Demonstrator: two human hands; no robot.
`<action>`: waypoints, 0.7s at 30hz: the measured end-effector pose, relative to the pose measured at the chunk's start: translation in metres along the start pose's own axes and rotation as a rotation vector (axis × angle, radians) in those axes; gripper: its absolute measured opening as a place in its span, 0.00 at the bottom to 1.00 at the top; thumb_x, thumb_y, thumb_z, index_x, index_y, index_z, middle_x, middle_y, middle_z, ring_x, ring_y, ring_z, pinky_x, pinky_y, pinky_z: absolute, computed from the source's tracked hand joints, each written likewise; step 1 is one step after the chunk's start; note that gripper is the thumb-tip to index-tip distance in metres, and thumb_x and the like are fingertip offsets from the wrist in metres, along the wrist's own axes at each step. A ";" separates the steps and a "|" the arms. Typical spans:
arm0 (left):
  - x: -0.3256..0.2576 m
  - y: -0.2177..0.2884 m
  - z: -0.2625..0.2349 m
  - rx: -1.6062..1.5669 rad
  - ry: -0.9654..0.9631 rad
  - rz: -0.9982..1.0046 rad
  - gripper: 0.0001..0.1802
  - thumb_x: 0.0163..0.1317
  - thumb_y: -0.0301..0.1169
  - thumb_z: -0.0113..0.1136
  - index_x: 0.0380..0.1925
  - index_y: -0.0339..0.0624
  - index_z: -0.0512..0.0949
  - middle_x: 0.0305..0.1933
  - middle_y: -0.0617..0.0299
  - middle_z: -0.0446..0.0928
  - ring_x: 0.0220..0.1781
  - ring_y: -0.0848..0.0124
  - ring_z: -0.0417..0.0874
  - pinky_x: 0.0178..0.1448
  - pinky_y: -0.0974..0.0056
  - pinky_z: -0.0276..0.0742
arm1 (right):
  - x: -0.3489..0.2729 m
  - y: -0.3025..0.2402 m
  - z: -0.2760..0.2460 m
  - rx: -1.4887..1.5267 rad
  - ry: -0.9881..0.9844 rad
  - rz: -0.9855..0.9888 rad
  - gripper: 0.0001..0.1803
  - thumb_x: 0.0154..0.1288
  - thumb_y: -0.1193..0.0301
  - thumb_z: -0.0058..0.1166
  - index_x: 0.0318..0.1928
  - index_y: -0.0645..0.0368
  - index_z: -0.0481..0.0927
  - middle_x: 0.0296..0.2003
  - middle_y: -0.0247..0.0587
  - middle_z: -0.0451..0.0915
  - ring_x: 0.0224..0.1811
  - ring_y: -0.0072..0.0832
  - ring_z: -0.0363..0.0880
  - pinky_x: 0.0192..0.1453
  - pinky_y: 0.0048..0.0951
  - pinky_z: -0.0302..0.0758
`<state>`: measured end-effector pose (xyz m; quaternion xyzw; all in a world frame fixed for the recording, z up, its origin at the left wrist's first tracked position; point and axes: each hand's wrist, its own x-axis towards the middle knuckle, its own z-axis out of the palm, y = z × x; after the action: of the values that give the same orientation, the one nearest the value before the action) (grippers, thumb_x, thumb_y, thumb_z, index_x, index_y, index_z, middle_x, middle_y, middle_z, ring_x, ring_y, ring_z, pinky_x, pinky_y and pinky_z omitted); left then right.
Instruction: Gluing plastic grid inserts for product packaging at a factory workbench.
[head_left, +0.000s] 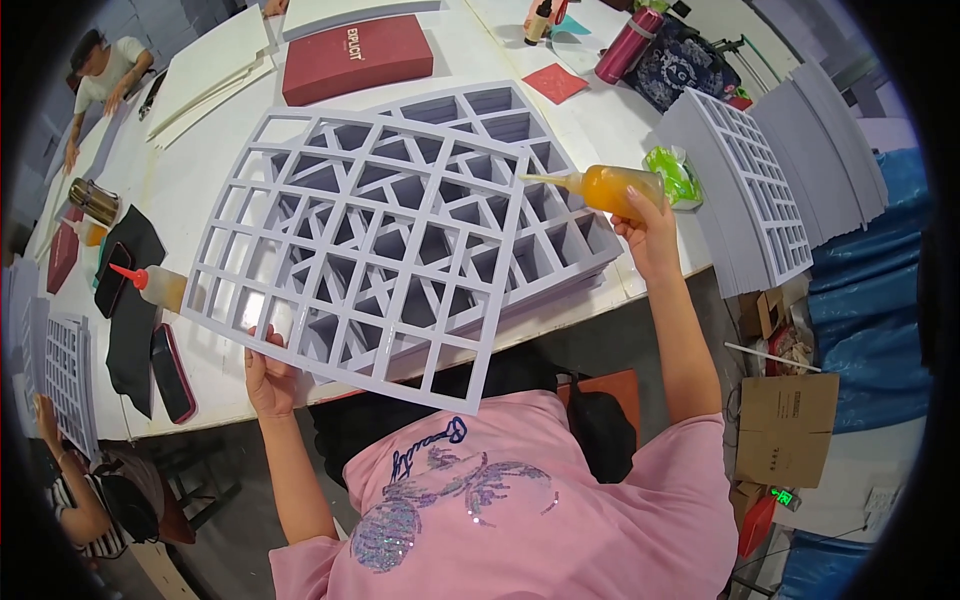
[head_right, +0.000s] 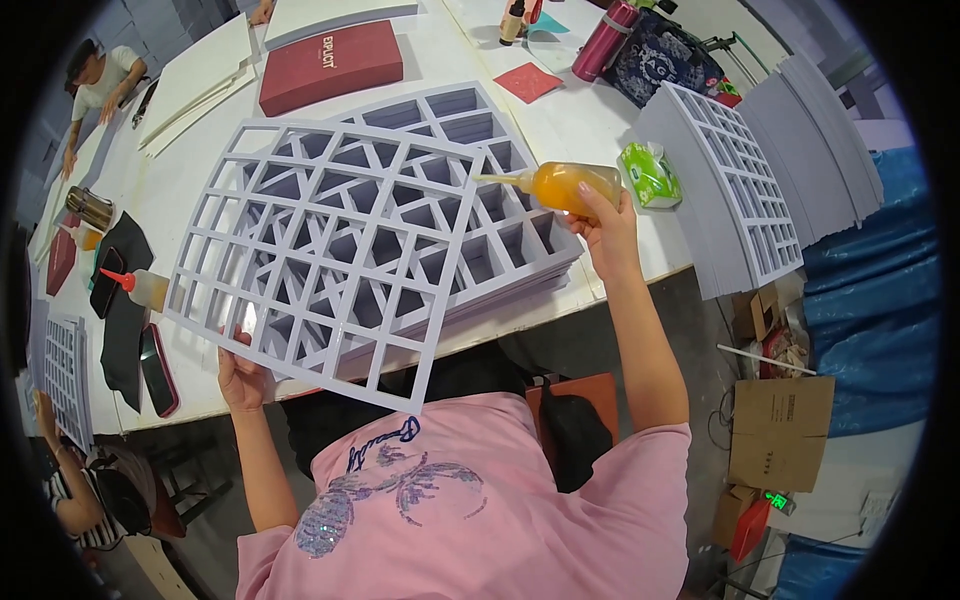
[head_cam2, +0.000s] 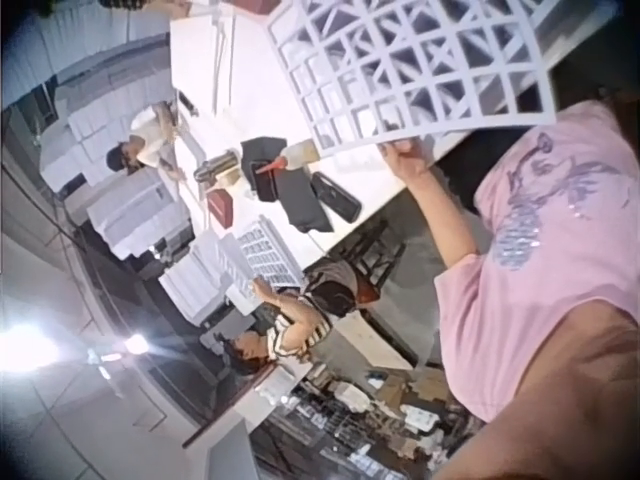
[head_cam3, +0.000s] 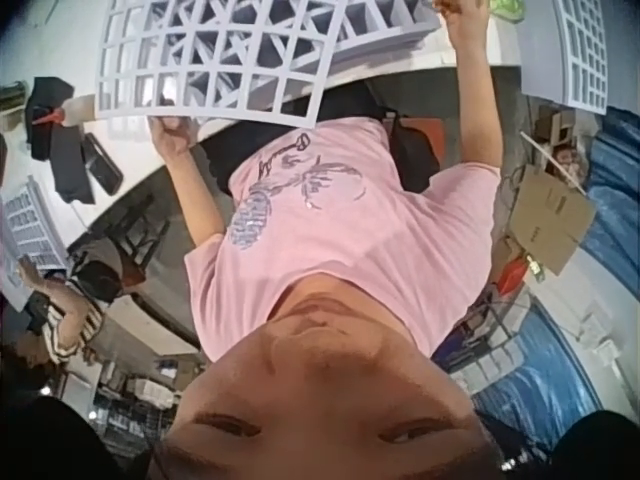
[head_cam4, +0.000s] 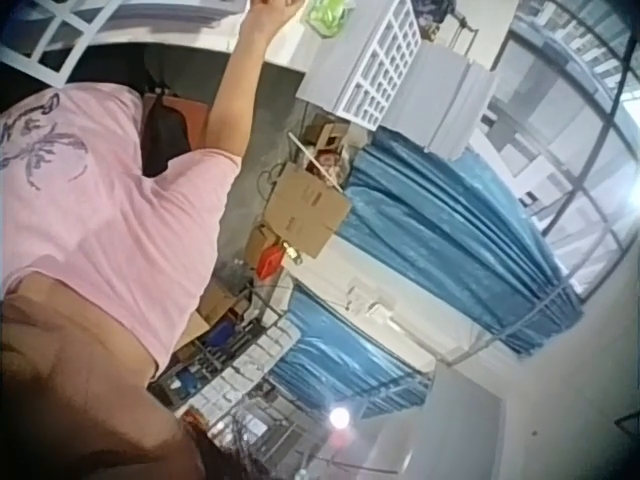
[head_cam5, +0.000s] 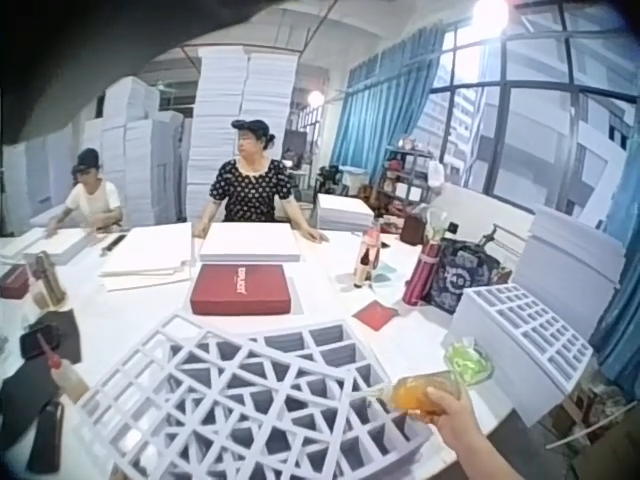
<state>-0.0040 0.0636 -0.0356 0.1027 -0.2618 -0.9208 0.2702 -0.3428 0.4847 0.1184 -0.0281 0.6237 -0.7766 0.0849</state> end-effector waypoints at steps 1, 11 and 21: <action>0.000 0.000 0.000 0.001 0.001 -0.007 0.18 0.63 0.27 0.52 0.55 0.44 0.70 0.54 0.54 0.74 0.53 0.64 0.77 0.57 0.58 0.76 | -0.007 0.000 -0.001 -0.001 0.006 0.004 0.25 0.55 0.68 0.62 0.47 0.62 0.63 0.34 0.45 0.74 0.24 0.26 0.75 0.26 0.22 0.71; 0.001 0.004 -0.002 -0.016 -0.018 -0.038 0.19 0.64 0.30 0.52 0.56 0.46 0.69 0.54 0.56 0.74 0.54 0.64 0.77 0.56 0.57 0.76 | -0.098 -0.003 0.000 -0.019 -0.084 0.213 0.21 0.56 0.70 0.57 0.49 0.62 0.66 0.33 0.43 0.76 0.23 0.26 0.75 0.22 0.22 0.70; 0.004 0.003 -0.004 -0.003 -0.088 -0.030 0.20 0.63 0.31 0.52 0.56 0.46 0.69 0.56 0.57 0.73 0.55 0.64 0.75 0.59 0.54 0.72 | -0.163 -0.007 0.001 -0.048 -0.245 0.468 0.28 0.53 0.70 0.58 0.53 0.61 0.62 0.37 0.42 0.75 0.27 0.23 0.75 0.25 0.21 0.71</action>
<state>-0.0050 0.0576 -0.0375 0.0656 -0.2704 -0.9287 0.2450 -0.1831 0.5121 0.1353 0.0213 0.6164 -0.7117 0.3364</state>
